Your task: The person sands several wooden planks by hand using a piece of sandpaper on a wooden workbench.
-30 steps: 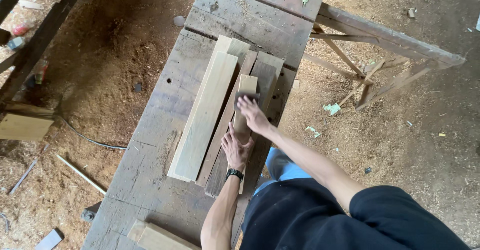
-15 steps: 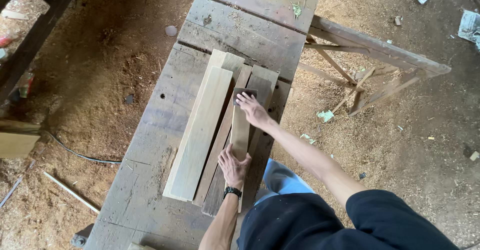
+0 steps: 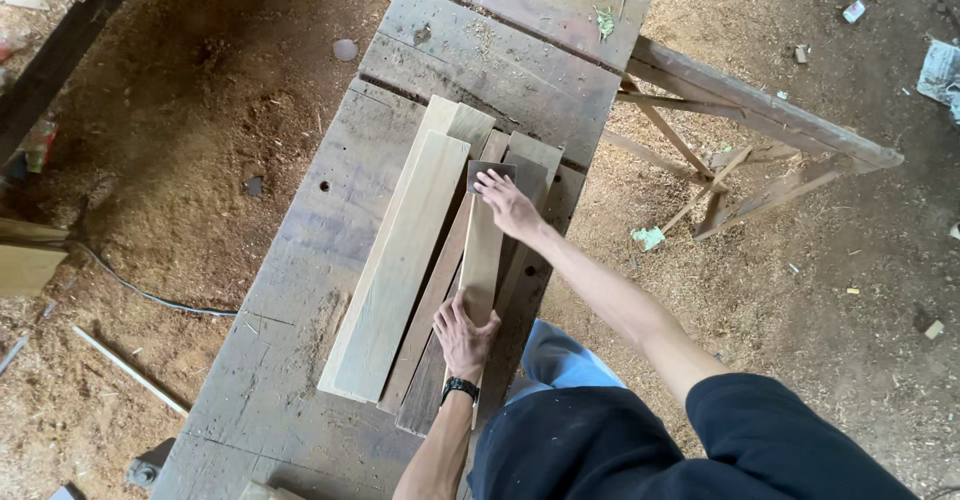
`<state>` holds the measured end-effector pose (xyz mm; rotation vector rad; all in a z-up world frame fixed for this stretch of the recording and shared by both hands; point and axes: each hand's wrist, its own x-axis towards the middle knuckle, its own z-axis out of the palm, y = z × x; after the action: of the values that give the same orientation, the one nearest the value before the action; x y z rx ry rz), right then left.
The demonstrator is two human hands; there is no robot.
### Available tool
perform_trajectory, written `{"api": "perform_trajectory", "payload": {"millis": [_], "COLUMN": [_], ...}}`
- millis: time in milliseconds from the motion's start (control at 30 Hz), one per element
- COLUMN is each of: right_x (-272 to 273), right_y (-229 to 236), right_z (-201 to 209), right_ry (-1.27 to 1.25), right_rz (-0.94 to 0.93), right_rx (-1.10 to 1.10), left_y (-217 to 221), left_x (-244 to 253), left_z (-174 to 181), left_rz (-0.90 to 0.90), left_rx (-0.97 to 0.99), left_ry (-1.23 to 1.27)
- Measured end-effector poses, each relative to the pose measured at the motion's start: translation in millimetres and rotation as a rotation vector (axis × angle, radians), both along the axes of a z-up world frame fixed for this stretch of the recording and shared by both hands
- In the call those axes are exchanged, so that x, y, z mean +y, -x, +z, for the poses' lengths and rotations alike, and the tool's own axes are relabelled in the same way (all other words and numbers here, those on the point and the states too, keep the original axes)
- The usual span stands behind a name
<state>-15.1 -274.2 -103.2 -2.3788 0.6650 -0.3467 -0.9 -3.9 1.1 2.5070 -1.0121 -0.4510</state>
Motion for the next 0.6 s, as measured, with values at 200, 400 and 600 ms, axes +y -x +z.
{"api": "perform_trajectory", "payload": {"millis": [200,400,600], "right_x": [98,33,75], "right_y": [30,1,8], "right_z": [23,-11,6], "right_ry": [-0.097,0.185,-0.036], "right_rz": [0.397,0.356,0.035], "right_rx": [-0.138,-0.24,-0.114], "left_y": [0,0,-1], "left_x": [3,2,3], "left_z": [-9,-2,-2], "left_rz": [-0.003,0.026,0.0], "left_rx": [-0.023,0.02,0.017], "left_ry": [0.04,-0.019,-0.04]}}
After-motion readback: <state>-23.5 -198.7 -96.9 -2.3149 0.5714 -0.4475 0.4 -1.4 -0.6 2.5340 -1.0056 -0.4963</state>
